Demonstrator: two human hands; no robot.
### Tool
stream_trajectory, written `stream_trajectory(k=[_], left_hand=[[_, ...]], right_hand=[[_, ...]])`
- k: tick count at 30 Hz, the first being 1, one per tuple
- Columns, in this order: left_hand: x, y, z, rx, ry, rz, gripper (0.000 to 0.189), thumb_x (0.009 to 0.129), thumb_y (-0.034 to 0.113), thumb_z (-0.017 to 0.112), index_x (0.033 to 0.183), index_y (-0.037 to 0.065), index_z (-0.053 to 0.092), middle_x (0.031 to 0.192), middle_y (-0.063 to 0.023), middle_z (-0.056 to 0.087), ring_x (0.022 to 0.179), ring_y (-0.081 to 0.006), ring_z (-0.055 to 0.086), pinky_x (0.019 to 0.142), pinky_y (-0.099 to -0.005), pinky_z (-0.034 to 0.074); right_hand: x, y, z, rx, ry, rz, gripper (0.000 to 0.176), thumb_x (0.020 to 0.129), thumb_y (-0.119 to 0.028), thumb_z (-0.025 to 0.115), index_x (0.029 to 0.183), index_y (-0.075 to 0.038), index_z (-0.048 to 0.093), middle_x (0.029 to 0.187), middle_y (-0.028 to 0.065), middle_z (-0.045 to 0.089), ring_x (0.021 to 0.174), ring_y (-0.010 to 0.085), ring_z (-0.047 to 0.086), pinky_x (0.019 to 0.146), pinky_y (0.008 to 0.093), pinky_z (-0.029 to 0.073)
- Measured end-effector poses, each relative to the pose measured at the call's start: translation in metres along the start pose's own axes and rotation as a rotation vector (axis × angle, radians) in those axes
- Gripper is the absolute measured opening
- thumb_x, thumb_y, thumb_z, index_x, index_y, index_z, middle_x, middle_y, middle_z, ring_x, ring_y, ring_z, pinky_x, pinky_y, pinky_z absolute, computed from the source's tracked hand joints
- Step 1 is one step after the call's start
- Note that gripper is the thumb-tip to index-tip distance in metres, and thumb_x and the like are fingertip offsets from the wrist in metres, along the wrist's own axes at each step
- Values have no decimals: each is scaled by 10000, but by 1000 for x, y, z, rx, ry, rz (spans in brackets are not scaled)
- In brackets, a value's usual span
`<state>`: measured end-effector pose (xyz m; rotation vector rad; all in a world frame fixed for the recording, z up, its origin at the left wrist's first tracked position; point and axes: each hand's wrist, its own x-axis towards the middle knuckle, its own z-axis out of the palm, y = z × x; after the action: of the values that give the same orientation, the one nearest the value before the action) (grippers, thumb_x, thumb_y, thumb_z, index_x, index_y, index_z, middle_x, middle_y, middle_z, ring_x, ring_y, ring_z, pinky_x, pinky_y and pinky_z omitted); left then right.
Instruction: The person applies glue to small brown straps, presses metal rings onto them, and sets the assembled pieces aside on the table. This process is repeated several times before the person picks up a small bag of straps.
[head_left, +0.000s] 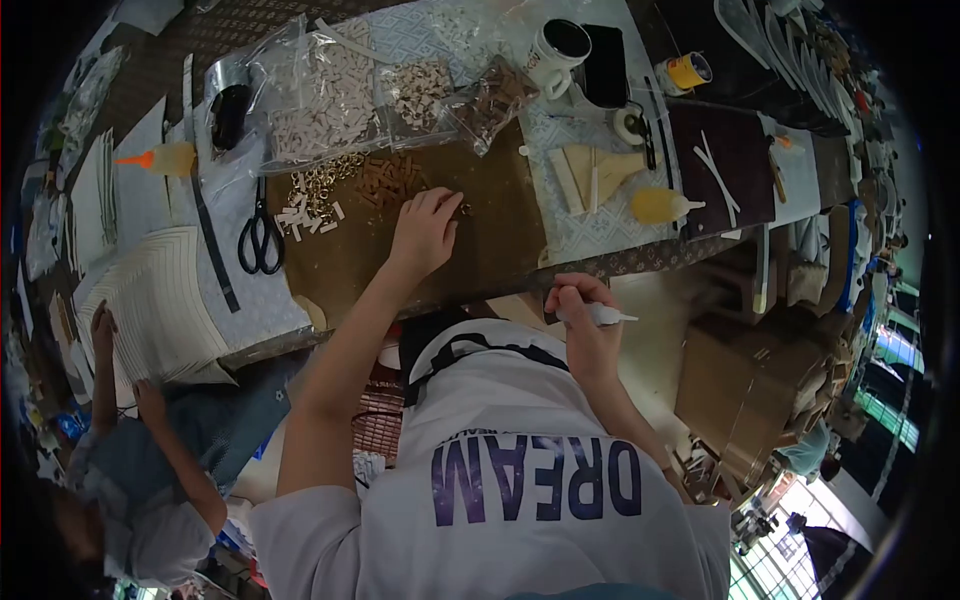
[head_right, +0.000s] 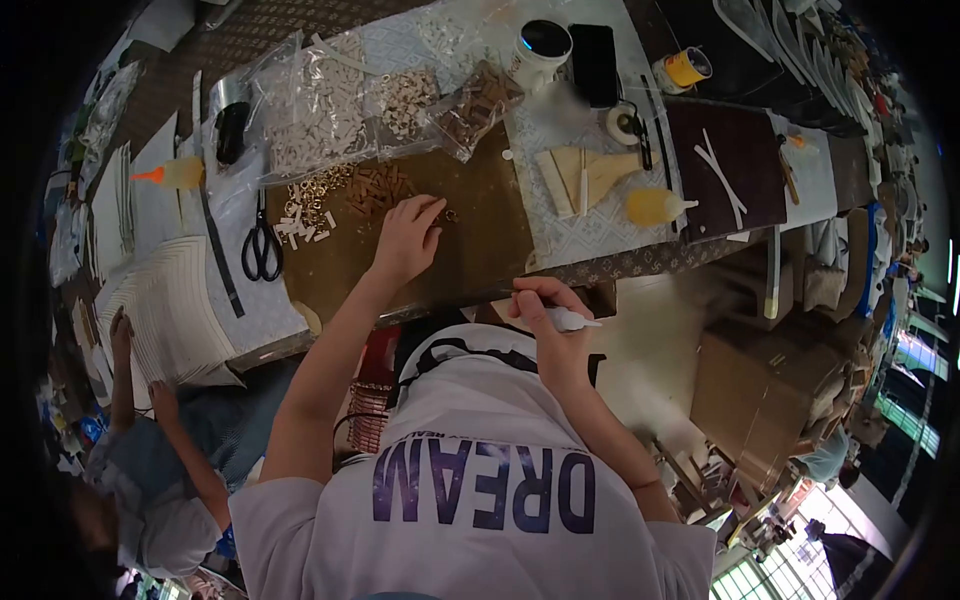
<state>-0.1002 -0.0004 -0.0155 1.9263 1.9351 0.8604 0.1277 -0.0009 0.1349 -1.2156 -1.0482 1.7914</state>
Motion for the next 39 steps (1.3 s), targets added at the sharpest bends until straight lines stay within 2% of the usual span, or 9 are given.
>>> stream_trajectory(k=[4, 10, 13, 19, 20, 26, 30, 33, 39], left_hand=[[10, -2, 20, 10, -22, 52, 204, 741, 81, 655, 942, 61, 625, 976, -73, 541, 909, -260, 530, 766, -377, 433], [12, -8, 19, -251, -44, 19, 144, 692, 29, 687, 799, 26, 592, 848, -92, 556, 804, -283, 536, 696, -372, 439], [7, -6, 17, -176, -3, 24, 123, 710, 40, 669, 795, 44, 580, 836, -83, 542, 833, -276, 522, 708, -373, 431], [6, -5, 22, -188, 147, -118, 137, 697, 7, 663, 801, 41, 580, 827, -93, 528, 795, -291, 505, 711, -378, 430], [3, -6, 23, -182, 126, -163, 138, 715, 12, 661, 834, 38, 596, 853, -98, 536, 817, -294, 511, 730, -382, 434], [-7, -13, 6, -159, 305, -296, 170, 775, 68, 649, 944, 65, 626, 889, -99, 550, 849, -288, 530, 739, -366, 444], [0, -15, 7, -123, 226, -127, 155, 777, 64, 636, 931, 72, 646, 898, -91, 554, 824, -280, 536, 726, -365, 454], [3, -14, 13, -77, 121, -98, 143, 763, 60, 639, 906, 72, 652, 891, -80, 556, 831, -270, 538, 732, -362, 459], [5, -13, 16, -142, 37, -199, 95, 764, 67, 634, 857, 55, 619, 879, -76, 563, 851, -273, 545, 715, -365, 464]], right_hand=[[1, 3, -5, 57, 28, 28, 171, 888, -125, 584, 992, 10, 595, 800, 37, 589, 751, 92, 539, 698, 213, 432], [2, 6, -18, 59, 52, 43, 170, 892, -120, 577, 1000, 11, 593, 811, 34, 587, 749, 91, 537, 701, 212, 431], [4, 7, -20, 41, 71, 55, 166, 894, -115, 573, 997, 13, 595, 814, 34, 588, 750, 91, 538, 702, 214, 428], [12, 8, -17, 78, 17, 70, 150, 885, -88, 568, 997, 5, 603, 826, 34, 593, 758, 87, 541, 712, 213, 423], [13, 9, -14, 37, 21, 37, 172, 875, -89, 578, 1016, 8, 596, 818, 31, 592, 755, 85, 541, 710, 209, 420], [22, 4, 4, 13, 47, 55, 207, 858, -108, 611, 1024, 13, 586, 803, 29, 595, 746, 90, 552, 688, 217, 424], [21, 7, 5, -12, 6, 82, 202, 852, -111, 621, 1013, 8, 587, 801, 35, 596, 736, 94, 558, 688, 220, 433], [19, 8, 8, -11, 1, 72, 192, 853, -102, 618, 1009, 7, 586, 804, 40, 599, 732, 99, 560, 691, 225, 436], [15, 13, 9, 3, -17, 46, 152, 863, -88, 604, 978, 2, 560, 820, 52, 589, 742, 116, 550, 703, 245, 438]])
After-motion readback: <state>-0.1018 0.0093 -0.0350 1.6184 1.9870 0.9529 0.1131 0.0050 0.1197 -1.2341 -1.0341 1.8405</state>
